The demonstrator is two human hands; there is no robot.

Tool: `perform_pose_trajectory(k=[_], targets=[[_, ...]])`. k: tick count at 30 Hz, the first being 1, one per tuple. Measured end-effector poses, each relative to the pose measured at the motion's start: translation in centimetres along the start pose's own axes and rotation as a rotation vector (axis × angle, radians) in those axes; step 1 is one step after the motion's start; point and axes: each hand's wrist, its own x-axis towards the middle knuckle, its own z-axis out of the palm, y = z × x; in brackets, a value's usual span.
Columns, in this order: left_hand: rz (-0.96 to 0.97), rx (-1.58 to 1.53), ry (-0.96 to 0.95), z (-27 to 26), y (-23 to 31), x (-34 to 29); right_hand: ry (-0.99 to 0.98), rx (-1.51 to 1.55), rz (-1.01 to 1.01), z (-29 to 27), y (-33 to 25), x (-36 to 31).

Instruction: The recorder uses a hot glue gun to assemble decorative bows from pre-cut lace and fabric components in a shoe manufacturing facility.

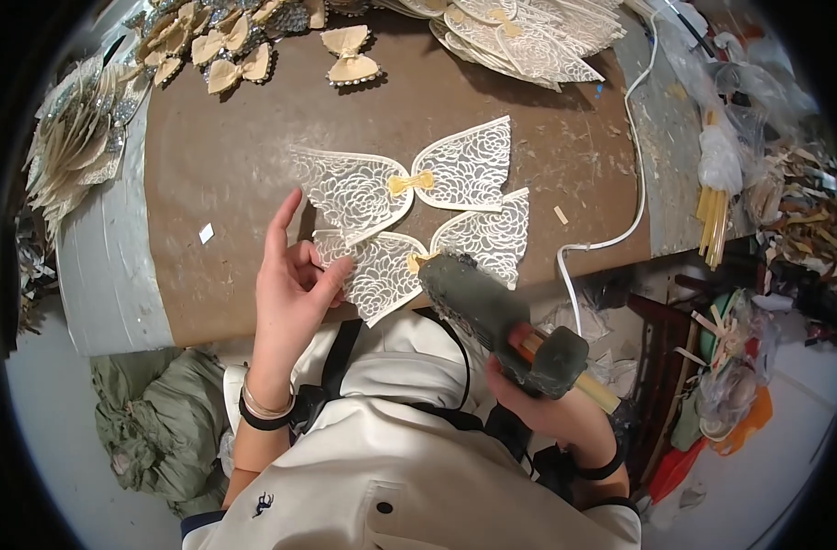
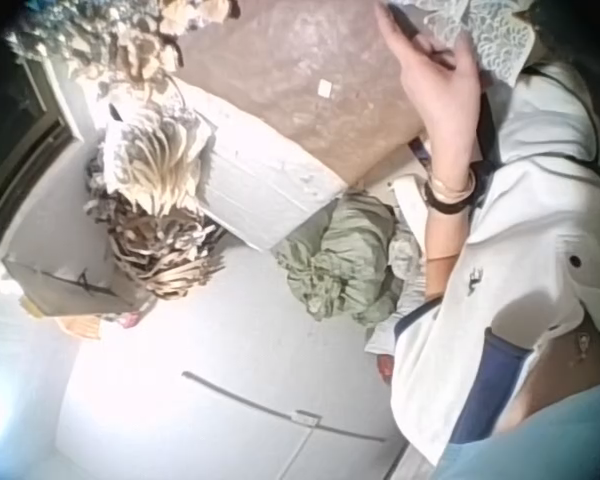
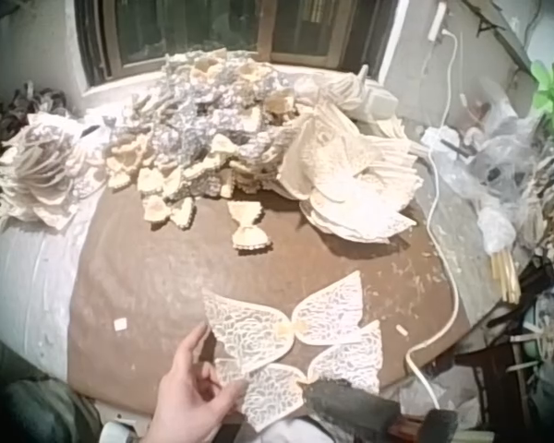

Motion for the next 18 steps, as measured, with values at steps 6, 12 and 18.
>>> perform_pose_trajectory(k=[6, 12, 18], targets=[[0.009, 0.0, 0.003, 0.0, 0.2, 0.0, 0.124, -0.061, -0.219, 0.5, 0.5, 0.0], [-0.003, -0.032, 0.005, 0.1, 0.0, 0.1, 0.196, -0.085, -0.15, 0.0, 0.4, -0.6], [-0.008, -0.039, 0.015, 0.2, 0.3, -0.1, 0.216, -0.005, -0.02, -0.8, 0.6, -1.1]])
